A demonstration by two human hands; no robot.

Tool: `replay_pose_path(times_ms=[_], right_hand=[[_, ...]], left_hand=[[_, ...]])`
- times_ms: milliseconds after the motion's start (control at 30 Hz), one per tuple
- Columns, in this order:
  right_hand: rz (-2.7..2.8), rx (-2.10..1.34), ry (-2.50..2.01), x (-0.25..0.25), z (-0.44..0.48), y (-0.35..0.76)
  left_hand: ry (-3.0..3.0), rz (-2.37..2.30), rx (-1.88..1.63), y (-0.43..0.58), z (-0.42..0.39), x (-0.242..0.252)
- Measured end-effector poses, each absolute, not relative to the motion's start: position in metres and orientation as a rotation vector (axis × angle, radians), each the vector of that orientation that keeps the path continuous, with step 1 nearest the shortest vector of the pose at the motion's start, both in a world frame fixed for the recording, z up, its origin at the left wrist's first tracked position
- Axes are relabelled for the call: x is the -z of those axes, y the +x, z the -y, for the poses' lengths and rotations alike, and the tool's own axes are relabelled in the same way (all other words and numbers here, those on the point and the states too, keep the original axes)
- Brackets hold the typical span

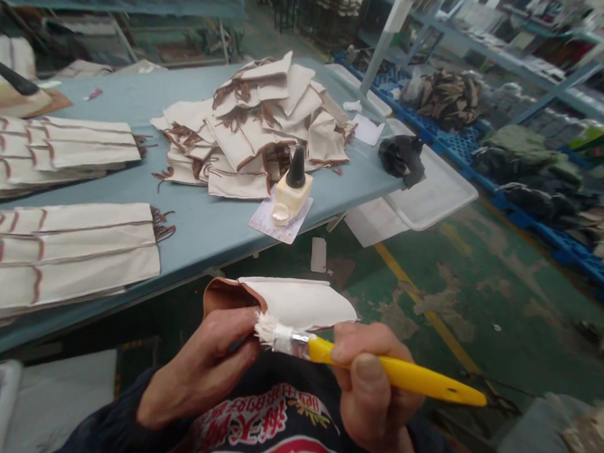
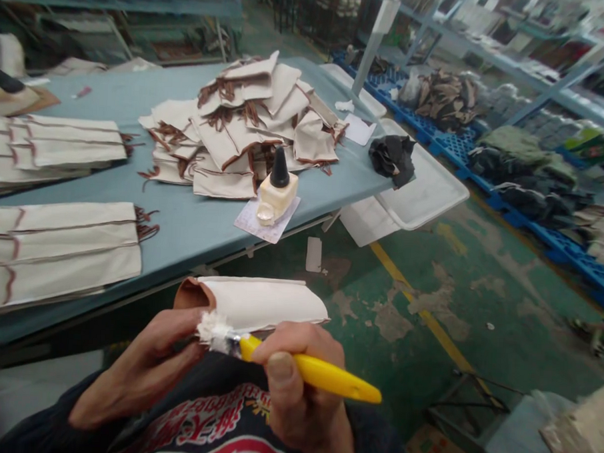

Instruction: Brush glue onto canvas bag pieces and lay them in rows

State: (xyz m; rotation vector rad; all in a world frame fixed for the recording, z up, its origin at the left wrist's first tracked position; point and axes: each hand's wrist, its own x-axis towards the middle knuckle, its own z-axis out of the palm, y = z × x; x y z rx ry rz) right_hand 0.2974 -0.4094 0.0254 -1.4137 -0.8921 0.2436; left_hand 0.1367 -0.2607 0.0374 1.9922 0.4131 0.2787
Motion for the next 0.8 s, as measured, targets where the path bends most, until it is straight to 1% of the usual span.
replay_pose_path(times_ms=[100, 233, 333, 467, 567, 800], right_hand=[[0.796, -0.242, -1.314, -0.026, 0.405, 0.297], [0.827, -0.336, -1.254, -0.032, 0.395, 0.297], [0.725, -0.313, -1.240, -0.036, 0.385, 0.308], [0.589, -0.279, -1.216, -0.033, 0.375, 0.328], [0.621, -0.306, -1.161, -0.032, 0.376, 0.333], [0.769, -0.345, -1.040, -0.042, 0.382, 0.325]], left_hand=[[1.983, -0.502, -0.323, 0.135, 0.262, -0.038], [1.868, -0.529, -0.308, 0.136, 0.262, -0.038], [1.679, -0.585, -0.300, 0.140, 0.262, -0.040], [1.287, -0.635, -0.254, 0.145, 0.260, -0.043], [1.087, -0.695, -0.221, 0.146, 0.257, -0.046], [0.903, -0.695, -0.134, 0.147, 0.254, -0.053]])
